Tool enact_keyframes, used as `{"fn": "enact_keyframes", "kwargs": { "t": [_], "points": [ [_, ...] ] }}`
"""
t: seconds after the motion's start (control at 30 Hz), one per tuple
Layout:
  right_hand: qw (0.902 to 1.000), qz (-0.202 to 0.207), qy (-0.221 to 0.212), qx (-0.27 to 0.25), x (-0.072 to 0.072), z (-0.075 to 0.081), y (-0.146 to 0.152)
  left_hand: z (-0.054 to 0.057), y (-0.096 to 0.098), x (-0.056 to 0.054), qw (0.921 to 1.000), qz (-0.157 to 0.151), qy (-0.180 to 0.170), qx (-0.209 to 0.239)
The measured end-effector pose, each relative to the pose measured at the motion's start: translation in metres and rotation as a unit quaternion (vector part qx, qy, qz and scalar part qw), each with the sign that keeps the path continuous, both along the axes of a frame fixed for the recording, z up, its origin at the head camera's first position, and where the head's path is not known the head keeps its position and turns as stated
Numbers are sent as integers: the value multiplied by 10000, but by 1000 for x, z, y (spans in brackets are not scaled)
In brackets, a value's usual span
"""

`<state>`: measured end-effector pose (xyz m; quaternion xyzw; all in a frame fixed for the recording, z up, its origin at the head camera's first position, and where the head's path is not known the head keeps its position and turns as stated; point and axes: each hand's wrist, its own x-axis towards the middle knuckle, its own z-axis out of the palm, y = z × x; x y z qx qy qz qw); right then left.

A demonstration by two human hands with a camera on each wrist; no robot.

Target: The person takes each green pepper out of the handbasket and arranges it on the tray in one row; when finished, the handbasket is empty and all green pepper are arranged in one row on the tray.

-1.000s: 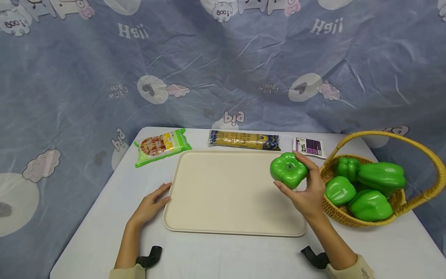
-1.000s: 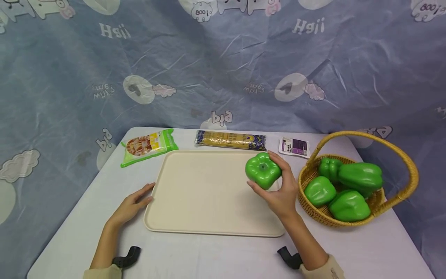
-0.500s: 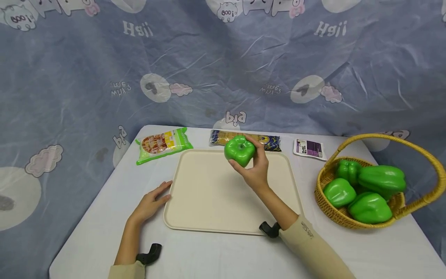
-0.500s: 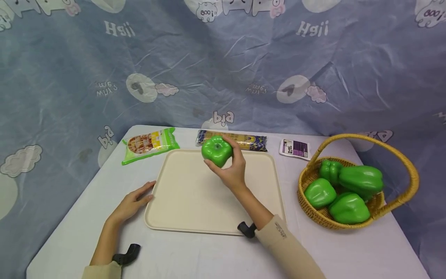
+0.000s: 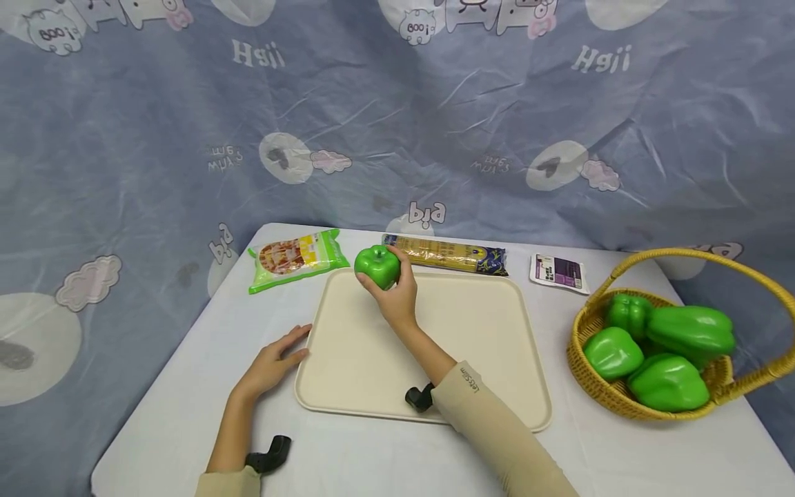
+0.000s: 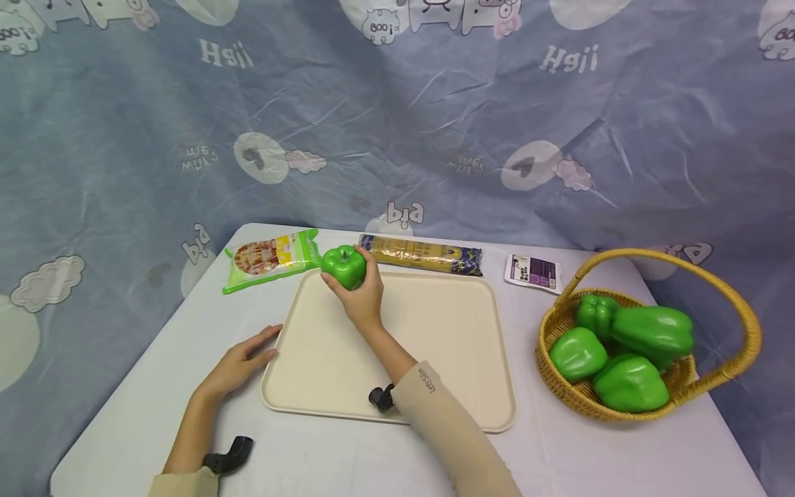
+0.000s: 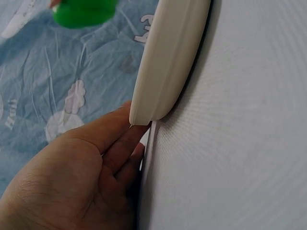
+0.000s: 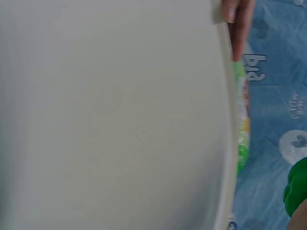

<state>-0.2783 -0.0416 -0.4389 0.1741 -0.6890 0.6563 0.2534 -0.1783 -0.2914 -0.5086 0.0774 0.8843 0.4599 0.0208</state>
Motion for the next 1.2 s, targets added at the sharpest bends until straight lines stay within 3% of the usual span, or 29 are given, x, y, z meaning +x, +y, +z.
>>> {"fn": "enact_keyframes", "kwargs": {
  "t": [0.1,0.23,0.57,0.73,1.0,1.2],
  "points": [
    [9984,-106,-463,298,-5,-21,-3,0,2,-1,10000,-7,20,-36],
    [9961,6,-686,551,-8,-38,-2,2,3,-1,10000,-25,27,-80],
    [9876,317,-1065,1111,-6,-56,5,3,4,0,9999,20,-37,-108],
    [9846,491,-1069,1291,-6,-59,5,3,3,1,9999,67,-16,-122],
    [9751,-52,-1237,1840,-2,-52,11,1,2,1,10000,29,-11,-57],
    [9728,-94,-1075,2050,-4,-50,21,-1,1,1,10000,41,-8,-47]
  ]
}}
